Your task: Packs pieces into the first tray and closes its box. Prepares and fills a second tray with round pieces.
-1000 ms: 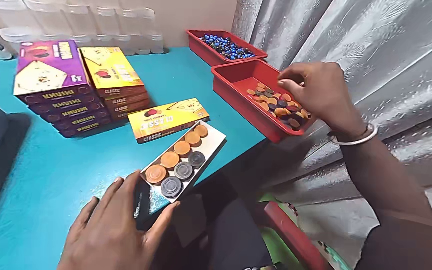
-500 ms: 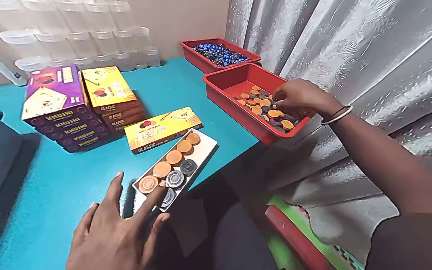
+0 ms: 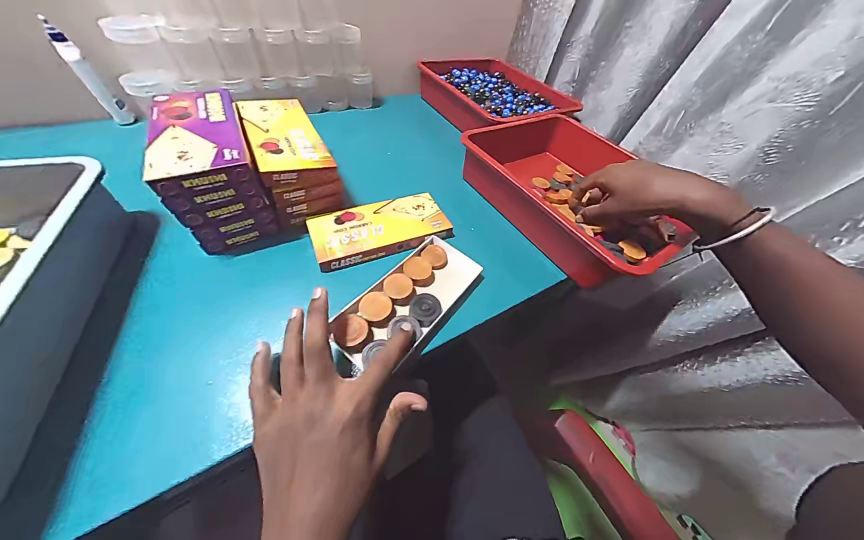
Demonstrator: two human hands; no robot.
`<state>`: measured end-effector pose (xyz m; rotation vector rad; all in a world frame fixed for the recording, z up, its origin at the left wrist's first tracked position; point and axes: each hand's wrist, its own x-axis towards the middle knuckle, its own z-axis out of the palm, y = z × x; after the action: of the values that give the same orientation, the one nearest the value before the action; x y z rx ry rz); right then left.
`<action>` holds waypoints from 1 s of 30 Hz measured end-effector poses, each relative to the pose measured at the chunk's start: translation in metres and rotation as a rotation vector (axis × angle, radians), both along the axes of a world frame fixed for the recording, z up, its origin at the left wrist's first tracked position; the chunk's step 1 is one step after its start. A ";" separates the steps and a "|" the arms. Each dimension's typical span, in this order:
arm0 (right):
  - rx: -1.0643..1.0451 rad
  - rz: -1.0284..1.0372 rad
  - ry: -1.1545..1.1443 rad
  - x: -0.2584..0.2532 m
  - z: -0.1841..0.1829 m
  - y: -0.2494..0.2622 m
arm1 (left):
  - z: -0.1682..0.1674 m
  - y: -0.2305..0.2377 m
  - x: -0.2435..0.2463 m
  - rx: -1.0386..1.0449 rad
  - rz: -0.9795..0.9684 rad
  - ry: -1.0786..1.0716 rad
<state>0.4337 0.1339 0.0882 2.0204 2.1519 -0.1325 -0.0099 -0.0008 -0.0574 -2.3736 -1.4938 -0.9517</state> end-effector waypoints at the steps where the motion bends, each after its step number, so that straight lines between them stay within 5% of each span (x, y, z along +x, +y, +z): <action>1: -0.009 -0.032 -0.020 -0.002 0.001 0.001 | 0.000 0.000 0.001 0.000 0.007 -0.020; 7: 0.540 -0.012 -0.033 -0.083 0.018 -0.043 | -0.001 0.002 0.006 -0.034 0.139 -0.094; 11: 0.357 0.367 0.337 -0.147 0.010 -0.059 | -0.001 0.001 0.010 -0.036 0.167 -0.108; 15: 0.126 0.547 0.383 -0.184 -0.021 -0.044 | -0.002 -0.001 0.007 -0.046 0.164 -0.110; 22: -0.032 0.482 0.359 -0.192 -0.032 -0.042 | -0.002 -0.003 0.006 -0.036 0.141 -0.123; 30: 0.163 0.471 0.385 -0.181 -0.031 -0.054 | -0.002 -0.002 0.006 -0.036 0.145 -0.116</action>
<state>0.2528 0.0800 0.0571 1.5992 2.9025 -0.3060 -0.0035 -0.0028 -0.0593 -2.2316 -1.7121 -1.0521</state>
